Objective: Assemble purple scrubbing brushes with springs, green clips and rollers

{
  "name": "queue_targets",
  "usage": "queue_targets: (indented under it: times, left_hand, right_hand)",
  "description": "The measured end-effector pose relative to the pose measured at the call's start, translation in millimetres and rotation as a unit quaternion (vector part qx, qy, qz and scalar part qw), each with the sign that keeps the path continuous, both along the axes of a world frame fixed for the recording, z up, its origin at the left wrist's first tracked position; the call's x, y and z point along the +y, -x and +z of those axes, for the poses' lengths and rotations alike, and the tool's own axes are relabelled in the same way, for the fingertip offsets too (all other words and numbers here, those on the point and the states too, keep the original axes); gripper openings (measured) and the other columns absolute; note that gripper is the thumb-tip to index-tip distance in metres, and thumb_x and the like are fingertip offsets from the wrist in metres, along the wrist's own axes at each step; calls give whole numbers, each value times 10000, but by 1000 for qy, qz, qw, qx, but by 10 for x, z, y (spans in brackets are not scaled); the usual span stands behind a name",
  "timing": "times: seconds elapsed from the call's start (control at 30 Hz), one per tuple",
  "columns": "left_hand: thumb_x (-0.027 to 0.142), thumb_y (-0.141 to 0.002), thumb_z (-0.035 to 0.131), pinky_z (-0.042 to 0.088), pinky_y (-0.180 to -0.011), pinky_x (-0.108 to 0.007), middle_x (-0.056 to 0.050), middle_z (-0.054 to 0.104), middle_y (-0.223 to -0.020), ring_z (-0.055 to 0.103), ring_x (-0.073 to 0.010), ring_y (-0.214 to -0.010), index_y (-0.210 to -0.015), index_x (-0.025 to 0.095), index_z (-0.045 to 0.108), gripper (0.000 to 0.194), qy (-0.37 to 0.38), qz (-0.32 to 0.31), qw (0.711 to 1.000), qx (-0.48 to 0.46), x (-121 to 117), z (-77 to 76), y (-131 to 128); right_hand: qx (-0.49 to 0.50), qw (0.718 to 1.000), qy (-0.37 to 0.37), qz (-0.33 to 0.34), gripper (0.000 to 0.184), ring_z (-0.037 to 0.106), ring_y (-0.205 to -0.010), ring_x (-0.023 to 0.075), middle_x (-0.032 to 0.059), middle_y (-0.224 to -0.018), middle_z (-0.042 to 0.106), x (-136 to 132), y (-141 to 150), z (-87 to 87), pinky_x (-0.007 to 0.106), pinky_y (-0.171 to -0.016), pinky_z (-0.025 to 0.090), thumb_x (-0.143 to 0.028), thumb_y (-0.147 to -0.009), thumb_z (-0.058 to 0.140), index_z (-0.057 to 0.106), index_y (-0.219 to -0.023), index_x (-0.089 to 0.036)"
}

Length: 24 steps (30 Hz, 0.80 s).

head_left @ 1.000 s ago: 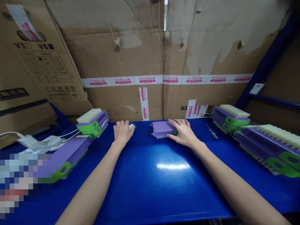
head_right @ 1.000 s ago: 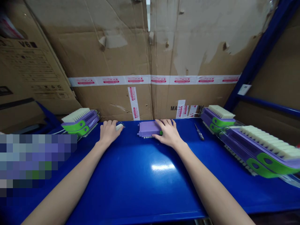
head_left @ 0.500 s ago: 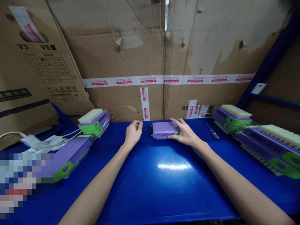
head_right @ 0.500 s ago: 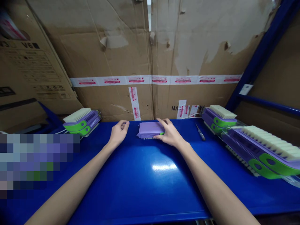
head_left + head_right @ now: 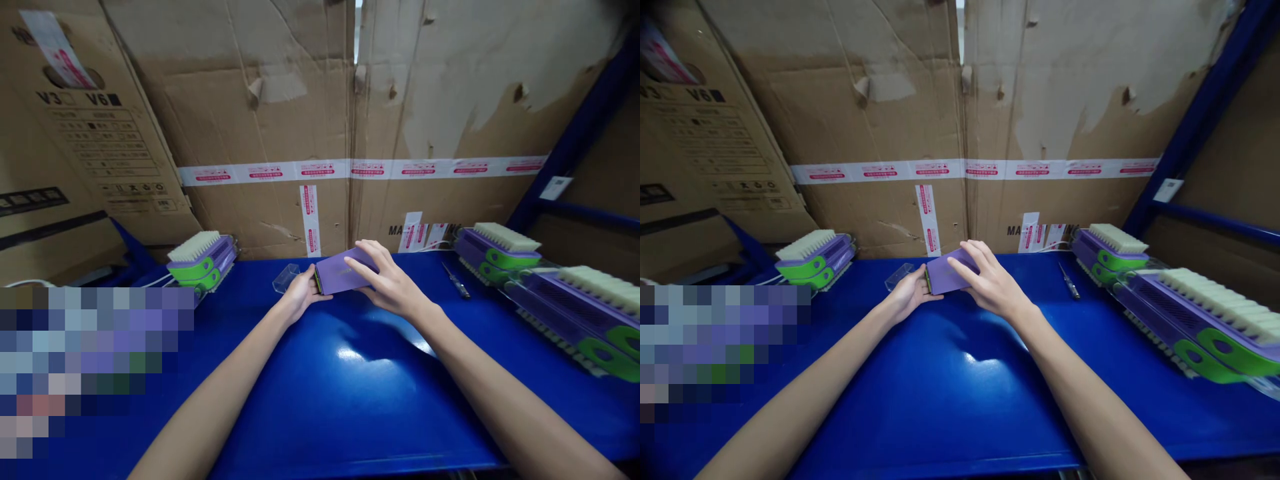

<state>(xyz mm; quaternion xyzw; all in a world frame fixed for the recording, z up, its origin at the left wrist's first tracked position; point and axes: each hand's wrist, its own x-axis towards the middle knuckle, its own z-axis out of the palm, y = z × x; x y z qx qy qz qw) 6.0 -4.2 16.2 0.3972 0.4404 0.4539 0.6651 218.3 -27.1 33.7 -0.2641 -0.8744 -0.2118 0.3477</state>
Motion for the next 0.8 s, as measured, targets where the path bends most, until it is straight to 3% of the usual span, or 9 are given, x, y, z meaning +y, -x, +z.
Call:
queue_targets:
  times: [0.23, 0.37, 0.5, 0.67, 0.8]
  left_hand:
    - [226, -863, 508, 552, -626, -298, -137, 690, -906, 663, -178, -728, -1008, 96, 606, 218, -100, -14, 994, 35, 25, -7, 57]
    - [285, -777, 643, 537, -624, -278, -113, 689, -907, 656, -163, -722, -1108, 110, 589, 379, -145, 18, 988, 53, 15, 22, 58]
    - [350, -673, 733, 517, -641, -275, -77, 682, -855, 639, -160, -741, -1075, 123, 591, 483, -201, 31, 978, 50, -20, 92, 16]
    - [335, -648, 741, 455, -600, -225, 9, 581, -687, 555, -101, -633, -976, 129, 591, 415, -295, 33, 950, 98, -76, 117, -74]
    - [311, -696, 692, 438, -594, -218, 8, 552, -722, 529, -91, -633, -1015, 136, 576, 382, -333, 34, 934, 129, -140, 120, -133]
  right_hand:
    - [56, 995, 53, -65, 780, 313, -1295, 362, 179, -1422, 284, 88, -76, -93, 589, -996, 386, -262, -806, 623, 192, -1456, -261]
    - [41, 986, 102, -124, 877, 392, -1213, 364, 177, -1333, 405, 121, -97, -131, 584, -966, 407, -245, -757, 643, 135, -1472, -232]
    - [31, 975, 144, -164, 960, 491, -1108, 349, 181, -1208, 505, 101, -17, -163, 548, -954, 421, -236, -700, 648, 89, -1477, -163]
    - [42, 970, 162, -175, 984, 492, -1147, 355, 181, -1231, 514, 96, 108, -244, 583, -1010, 342, -209, -673, 626, 57, -1475, -168]
    - [105, 967, 193, -130, 990, 463, -1206, 334, 188, -1302, 469, 146, 114, -321, 520, -987, 403, -174, -677, 618, 29, -1473, -170]
